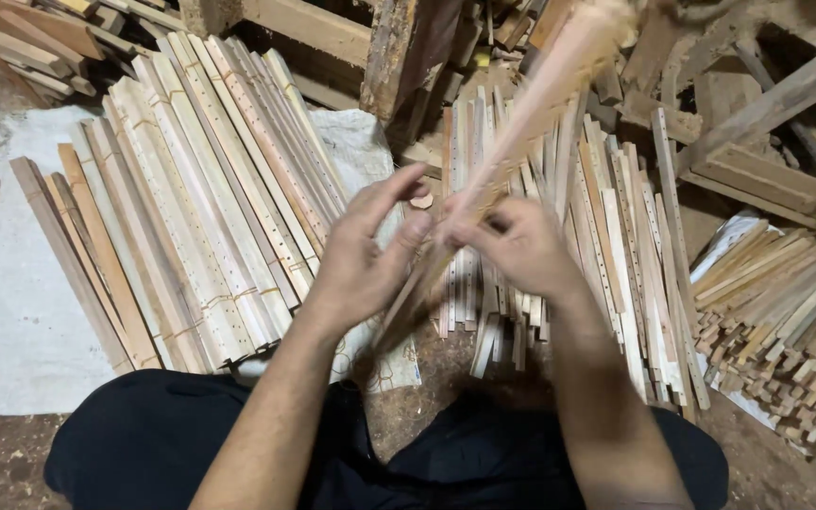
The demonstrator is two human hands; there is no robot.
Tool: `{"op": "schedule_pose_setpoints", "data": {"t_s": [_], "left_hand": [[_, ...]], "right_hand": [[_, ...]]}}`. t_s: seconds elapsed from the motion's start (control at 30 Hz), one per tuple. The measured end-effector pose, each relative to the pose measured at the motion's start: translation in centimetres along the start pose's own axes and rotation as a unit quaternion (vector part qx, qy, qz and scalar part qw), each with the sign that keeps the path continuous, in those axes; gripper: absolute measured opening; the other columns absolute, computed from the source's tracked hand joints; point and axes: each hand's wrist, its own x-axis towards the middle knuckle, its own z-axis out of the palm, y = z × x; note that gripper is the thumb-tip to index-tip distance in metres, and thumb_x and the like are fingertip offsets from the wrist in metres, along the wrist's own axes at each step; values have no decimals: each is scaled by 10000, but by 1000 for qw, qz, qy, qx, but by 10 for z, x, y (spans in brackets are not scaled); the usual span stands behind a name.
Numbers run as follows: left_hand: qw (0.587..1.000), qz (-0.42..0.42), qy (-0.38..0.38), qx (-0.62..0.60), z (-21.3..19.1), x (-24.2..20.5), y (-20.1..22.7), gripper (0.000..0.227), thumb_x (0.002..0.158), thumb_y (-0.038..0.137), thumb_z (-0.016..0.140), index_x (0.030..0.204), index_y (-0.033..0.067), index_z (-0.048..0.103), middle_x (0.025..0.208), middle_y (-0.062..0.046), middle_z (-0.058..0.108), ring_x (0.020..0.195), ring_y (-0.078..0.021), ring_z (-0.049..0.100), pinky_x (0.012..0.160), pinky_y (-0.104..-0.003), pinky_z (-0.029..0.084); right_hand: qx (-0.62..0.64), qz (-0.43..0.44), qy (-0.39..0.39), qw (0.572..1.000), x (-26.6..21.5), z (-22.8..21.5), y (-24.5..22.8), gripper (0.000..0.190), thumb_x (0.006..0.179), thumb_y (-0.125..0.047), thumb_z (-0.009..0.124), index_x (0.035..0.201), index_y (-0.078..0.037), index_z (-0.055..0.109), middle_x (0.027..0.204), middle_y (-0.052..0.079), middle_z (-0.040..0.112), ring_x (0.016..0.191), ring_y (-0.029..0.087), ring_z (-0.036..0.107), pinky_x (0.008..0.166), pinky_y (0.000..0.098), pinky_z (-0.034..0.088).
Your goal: The person sits on the floor and repeatedly picks up thin wooden sticks with holes, inspects them by turning them over, and places them into a separate pile. The person handles the sticks one at a time, sorting them from a larger pile into a smaller organized stack.
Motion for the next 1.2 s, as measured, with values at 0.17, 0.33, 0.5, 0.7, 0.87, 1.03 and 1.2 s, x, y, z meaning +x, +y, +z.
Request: {"op": "schedule_pose_setpoints", "data": {"t_s": [0.17, 0.33, 0.5, 0.7, 0.87, 1.03, 1.2], "left_hand": [[995, 3, -13, -94, 17, 1, -16, 396, 1069, 201, 575, 1454, 109, 558, 1210, -126, 698, 1154, -240, 661, 986, -498, 569], [997, 47, 47, -49, 6, 2, -44, 297, 1090, 231, 501, 1295, 31, 581, 881, -97, 642, 837, -196, 607, 779, -417, 573], [996, 67, 65, 8, -7, 1, -28, 248, 1093, 203, 488, 1213, 6, 579, 864, -119, 641, 775, -227, 610, 731, -418, 562], [996, 32, 82, -10, -12, 1, -21, 260, 1085, 252, 473, 1176, 34, 581, 793, -77, 672, 575, -156, 562, 551, -317, 532], [994, 35, 91, -41, -13, 1, -29, 273, 1084, 177, 467, 1263, -17, 539, 868, -112, 663, 722, -182, 577, 662, -360, 559], [993, 50, 91, -63, -10, 3, -36, 272, 1088, 140, 455, 1285, -36, 515, 915, -128, 637, 802, -203, 602, 744, -375, 579], [991, 45, 84, -94, -6, -3, -50, 283, 1082, 135, 477, 1294, -50, 504, 982, -132, 619, 892, -218, 645, 808, -393, 590]], "right_hand": [[64, 85, -152, 983, -33, 63, 112, 297, 842, 18, 724, 1131, -23, 778, 989, 149, 771, 836, 243, 693, 854, 434, 575], [76, 166, -201, 962, -23, 74, 82, 451, 872, -28, 736, 1315, 4, 659, 1091, 298, 724, 799, 300, 623, 797, 446, 543], [-119, 307, -106, 938, -63, 111, 199, 306, 871, -214, 730, 1168, -166, 783, 1095, 158, 773, 1113, 381, 693, 983, 455, 543], [-217, 342, -126, 906, -110, 158, 316, 284, 932, -291, 611, 1102, -130, 772, 1007, 155, 770, 1010, 414, 715, 922, 485, 571], [-346, 350, -199, 848, -129, 177, 332, 255, 951, -309, 567, 1076, -301, 790, 988, 111, 759, 1007, 374, 735, 922, 465, 597], [-327, 350, -153, 865, -124, 170, 314, 223, 916, -304, 564, 985, -231, 763, 880, 113, 761, 963, 365, 745, 900, 463, 602], [-196, 401, -40, 894, -105, 151, 285, 224, 931, -427, 622, 1052, -301, 761, 987, 68, 779, 1060, 346, 708, 948, 454, 578]]}}
